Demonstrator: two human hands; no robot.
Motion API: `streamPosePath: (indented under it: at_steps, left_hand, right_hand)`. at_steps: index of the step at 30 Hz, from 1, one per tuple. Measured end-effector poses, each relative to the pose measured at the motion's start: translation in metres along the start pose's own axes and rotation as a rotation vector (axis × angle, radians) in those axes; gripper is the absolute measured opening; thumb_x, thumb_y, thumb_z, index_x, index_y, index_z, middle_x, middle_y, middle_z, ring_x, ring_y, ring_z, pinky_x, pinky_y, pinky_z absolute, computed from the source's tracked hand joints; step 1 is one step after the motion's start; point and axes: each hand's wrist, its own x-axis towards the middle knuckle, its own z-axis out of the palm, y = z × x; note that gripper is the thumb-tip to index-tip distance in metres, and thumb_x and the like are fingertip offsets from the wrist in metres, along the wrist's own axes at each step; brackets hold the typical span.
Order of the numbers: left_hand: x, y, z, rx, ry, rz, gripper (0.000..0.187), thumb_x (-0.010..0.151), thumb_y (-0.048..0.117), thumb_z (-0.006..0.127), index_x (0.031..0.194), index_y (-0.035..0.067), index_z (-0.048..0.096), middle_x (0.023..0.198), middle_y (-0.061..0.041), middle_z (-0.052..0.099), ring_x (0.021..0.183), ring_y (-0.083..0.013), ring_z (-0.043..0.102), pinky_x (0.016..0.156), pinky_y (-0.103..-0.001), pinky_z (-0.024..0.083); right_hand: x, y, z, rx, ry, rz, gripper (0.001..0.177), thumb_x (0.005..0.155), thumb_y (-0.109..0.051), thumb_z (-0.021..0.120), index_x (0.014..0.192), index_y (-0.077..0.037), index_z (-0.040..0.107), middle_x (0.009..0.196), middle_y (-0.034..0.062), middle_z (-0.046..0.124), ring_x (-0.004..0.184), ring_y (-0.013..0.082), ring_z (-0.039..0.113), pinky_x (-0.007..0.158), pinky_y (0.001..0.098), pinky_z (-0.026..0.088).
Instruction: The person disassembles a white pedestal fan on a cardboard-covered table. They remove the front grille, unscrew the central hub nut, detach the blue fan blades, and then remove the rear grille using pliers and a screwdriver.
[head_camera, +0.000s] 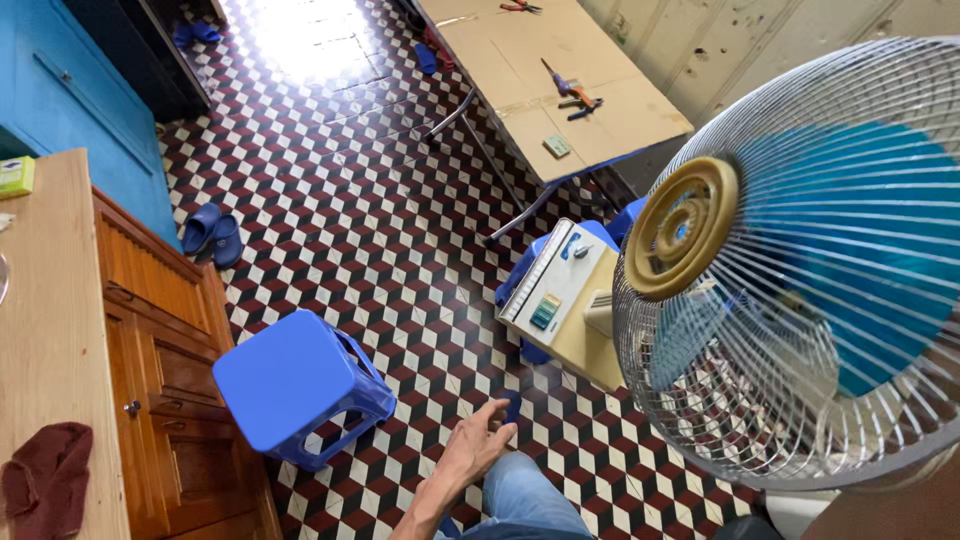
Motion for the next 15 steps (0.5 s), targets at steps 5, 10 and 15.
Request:
streamPosePath:
  at_steps: [5, 10, 15]
  left_hand:
    - [0.079, 0.047, -0.039, -0.049, 0.078, 0.013, 0.055, 0.090, 0.032, 0.063, 0.140, 0.011, 0.058, 0.126, -0.012, 0.072, 0.111, -0.0253, 0.072, 0.097, -0.035, 0.056]
    - [0.165, 0.115, -0.057, -0.253, -0.017, 0.114, 0.057, 0.094, 0.038, 0.060, 0.140, 0.006, 0.057, 0.127, -0.015, 0.073, 0.116, -0.0257, 0.071, 0.098, -0.037, 0.056]
    - [0.218, 0.182, -0.055, -0.527, -0.257, 0.095, 0.086, 0.093, 0.064, 0.047, 0.157, 0.009, 0.034, 0.157, -0.018, 0.044, 0.145, -0.0270, 0.045, 0.118, -0.037, 0.038]
  right_hand:
    - [0.063, -0.012, 0.079, 0.015, -0.041, -0.054, 0.025, 0.107, -0.025, 0.059, 0.110, -0.003, 0.070, 0.079, -0.0003, 0.062, 0.059, 0.0050, 0.049, 0.048, 0.0201, 0.035]
    - [0.118, -0.029, 0.165, -0.064, -0.102, -0.132, 0.025, 0.104, -0.023, 0.059, 0.107, -0.001, 0.071, 0.077, 0.0007, 0.061, 0.057, 0.0055, 0.049, 0.048, 0.0205, 0.035]
    - [0.142, -0.040, 0.219, -0.183, -0.111, -0.139, 0.025, 0.102, -0.021, 0.060, 0.104, 0.000, 0.072, 0.074, 0.0017, 0.061, 0.056, 0.0060, 0.050, 0.047, 0.0208, 0.036]
